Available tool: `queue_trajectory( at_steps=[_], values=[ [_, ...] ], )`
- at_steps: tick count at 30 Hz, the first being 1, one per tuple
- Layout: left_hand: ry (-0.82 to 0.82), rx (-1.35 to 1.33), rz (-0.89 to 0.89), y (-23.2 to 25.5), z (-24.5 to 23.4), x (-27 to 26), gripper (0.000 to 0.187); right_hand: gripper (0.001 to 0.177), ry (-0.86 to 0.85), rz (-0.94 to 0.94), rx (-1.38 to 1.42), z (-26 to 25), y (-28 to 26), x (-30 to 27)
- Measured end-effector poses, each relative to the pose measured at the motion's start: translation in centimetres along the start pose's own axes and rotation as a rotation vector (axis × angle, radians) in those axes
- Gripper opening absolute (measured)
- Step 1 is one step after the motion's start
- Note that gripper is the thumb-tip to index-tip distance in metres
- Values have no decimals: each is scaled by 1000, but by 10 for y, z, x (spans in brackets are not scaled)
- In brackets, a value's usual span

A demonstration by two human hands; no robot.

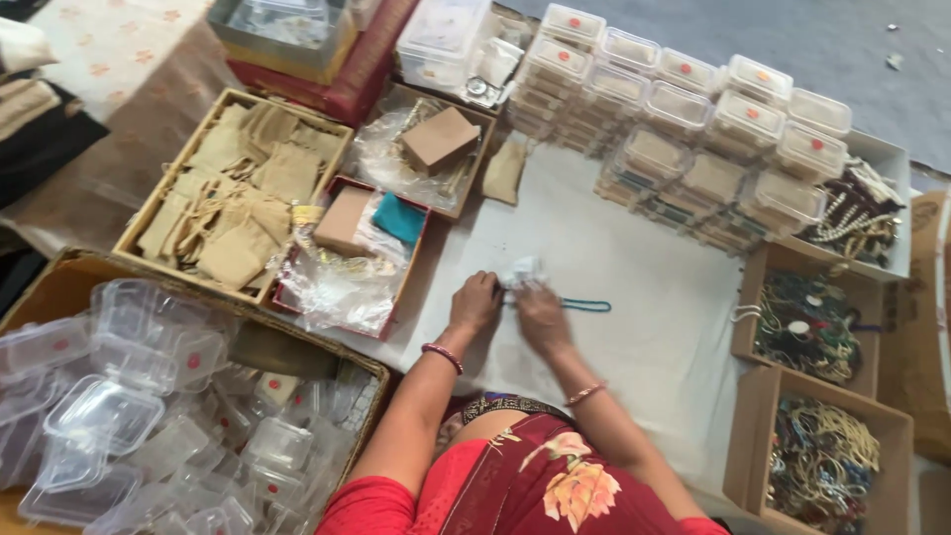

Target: The person wipes a blue beaded necklace with a white cloth, then places it into a small beige pouch. They tie the pouch closed and set it aside. Next, they wipe a clear plastic container with the cloth and place the pouch inside before closing the container. Finally, they pick up another blue beaded necklace from a box and begin to untangle it.

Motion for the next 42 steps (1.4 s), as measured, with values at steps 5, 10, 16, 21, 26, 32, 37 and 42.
queue_trajectory(
  at_steps=[5, 10, 16, 21, 26, 32, 37, 42],
  values=[
    [25, 46, 37, -1, 7, 0, 19, 43, 88, 31, -45, -21, 47, -31],
    [53, 62, 56, 3, 3, -4, 20, 37, 152, 227, -209, -37, 141, -72],
    [78, -3, 73, 23, -22, -8, 17, 32, 167, 194, -235, -14, 35, -13],
    [102, 1, 98, 9, -6, -10, 15, 49, -56, 34, -4, -28, 2, -19],
    [94, 27, 101, 5, -2, -8, 14, 46, 58, 194, -92, -48, 105, -65],
    [81, 20, 89, 21, -23, -8, 18, 42, 138, 264, -183, -16, 72, -30],
    [93, 29, 104, 18, -13, -8, 15, 44, -66, -70, -67, -23, -1, -12],
    [83, 71, 103, 15, -10, -9, 13, 45, 75, 150, 0, -49, 102, -59]
  ],
)
Point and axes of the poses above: each hand's wrist, its own x-axis towards the middle knuckle, its own z-axis out of the palm, y = z × x, the point moved 1 cm from there along x, towards the middle knuckle, and after that the axes turned 9 degrees about z, right-handed, at the moved point
